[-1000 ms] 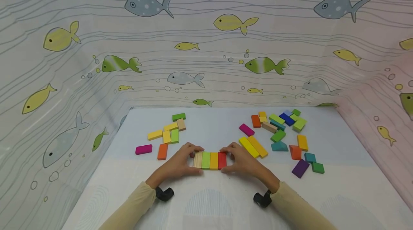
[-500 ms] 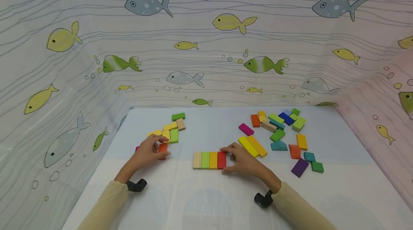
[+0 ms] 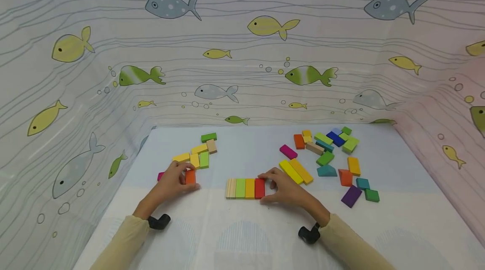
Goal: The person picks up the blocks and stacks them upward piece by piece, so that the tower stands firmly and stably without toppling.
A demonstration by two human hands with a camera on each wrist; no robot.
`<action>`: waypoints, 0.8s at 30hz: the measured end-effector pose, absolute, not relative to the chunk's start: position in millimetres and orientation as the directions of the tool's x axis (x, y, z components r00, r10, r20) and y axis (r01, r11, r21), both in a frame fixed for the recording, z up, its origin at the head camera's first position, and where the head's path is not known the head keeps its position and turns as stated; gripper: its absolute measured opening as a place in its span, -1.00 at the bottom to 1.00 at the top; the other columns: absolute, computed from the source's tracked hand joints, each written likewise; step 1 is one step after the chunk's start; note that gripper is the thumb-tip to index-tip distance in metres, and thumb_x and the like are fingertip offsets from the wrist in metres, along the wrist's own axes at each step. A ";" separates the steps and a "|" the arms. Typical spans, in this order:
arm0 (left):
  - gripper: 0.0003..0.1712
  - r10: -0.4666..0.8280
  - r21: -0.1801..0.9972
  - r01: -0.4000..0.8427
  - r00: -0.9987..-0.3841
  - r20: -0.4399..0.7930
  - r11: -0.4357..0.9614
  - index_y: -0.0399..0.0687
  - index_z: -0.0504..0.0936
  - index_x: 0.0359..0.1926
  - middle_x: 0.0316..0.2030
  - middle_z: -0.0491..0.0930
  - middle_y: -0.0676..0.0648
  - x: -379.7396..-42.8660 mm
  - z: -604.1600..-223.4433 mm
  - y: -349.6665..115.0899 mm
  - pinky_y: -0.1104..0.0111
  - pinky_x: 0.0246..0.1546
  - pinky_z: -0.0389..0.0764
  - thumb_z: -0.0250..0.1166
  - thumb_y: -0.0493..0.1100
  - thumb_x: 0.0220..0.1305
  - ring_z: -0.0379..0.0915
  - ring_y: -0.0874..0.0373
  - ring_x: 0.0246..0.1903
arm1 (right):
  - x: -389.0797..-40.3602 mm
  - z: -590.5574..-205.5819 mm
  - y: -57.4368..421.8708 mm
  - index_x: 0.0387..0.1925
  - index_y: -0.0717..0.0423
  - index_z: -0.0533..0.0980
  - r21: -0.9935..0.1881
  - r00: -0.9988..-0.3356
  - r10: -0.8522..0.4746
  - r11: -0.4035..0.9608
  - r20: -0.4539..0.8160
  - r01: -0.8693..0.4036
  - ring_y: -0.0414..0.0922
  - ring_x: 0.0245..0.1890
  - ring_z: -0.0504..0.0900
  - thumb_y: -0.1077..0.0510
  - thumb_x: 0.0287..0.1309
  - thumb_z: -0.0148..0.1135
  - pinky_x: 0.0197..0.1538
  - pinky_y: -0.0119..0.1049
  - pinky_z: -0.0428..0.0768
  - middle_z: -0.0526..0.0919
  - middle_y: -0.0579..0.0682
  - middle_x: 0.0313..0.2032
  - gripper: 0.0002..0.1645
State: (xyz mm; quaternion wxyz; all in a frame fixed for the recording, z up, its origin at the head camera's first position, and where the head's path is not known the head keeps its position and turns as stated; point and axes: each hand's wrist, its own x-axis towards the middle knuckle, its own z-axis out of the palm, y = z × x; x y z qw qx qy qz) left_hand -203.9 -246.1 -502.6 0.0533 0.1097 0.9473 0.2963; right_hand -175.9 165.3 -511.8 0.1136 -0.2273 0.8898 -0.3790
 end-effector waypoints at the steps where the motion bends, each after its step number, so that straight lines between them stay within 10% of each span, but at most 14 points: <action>1: -0.26 0.241 0.569 0.178 -0.970 -0.037 0.803 -0.01 0.57 0.16 -0.07 0.33 -0.16 -203.3 -502.8 -244.9 0.32 -0.33 0.47 0.64 0.15 0.03 0.39 0.10 -0.31 | -176.0 -511.9 165.4 0.30 -0.01 0.56 -0.728 -0.872 -0.489 0.609 -0.030 -0.316 -0.12 -0.17 0.46 -0.07 -0.01 0.65 -0.16 -0.37 0.56 0.50 -0.03 0.00 -0.18; 9: -0.30 0.301 0.572 0.220 -0.952 -0.049 0.790 -0.11 0.51 0.29 0.06 0.42 -0.07 -196.5 -500.4 -240.6 0.32 -0.21 0.54 0.56 -0.16 0.14 0.41 0.14 -0.19 | -175.7 -513.9 165.3 0.29 -0.03 0.57 -0.732 -0.873 -0.488 0.603 -0.024 -0.317 -0.12 -0.18 0.46 -0.09 0.00 0.64 -0.16 -0.37 0.55 0.50 -0.03 0.02 -0.20; 24: -0.61 0.350 0.573 0.353 -0.929 0.121 0.739 -0.16 0.72 -0.01 -0.24 0.58 0.06 -202.0 -495.9 -215.1 0.34 -0.22 0.58 0.58 -0.18 0.15 0.48 0.21 -0.28 | -175.6 -514.5 167.0 0.29 -0.05 0.57 -0.738 -0.876 -0.481 0.601 -0.027 -0.308 -0.12 -0.17 0.46 -0.07 0.01 0.64 -0.13 -0.37 0.57 0.50 -0.05 0.00 -0.22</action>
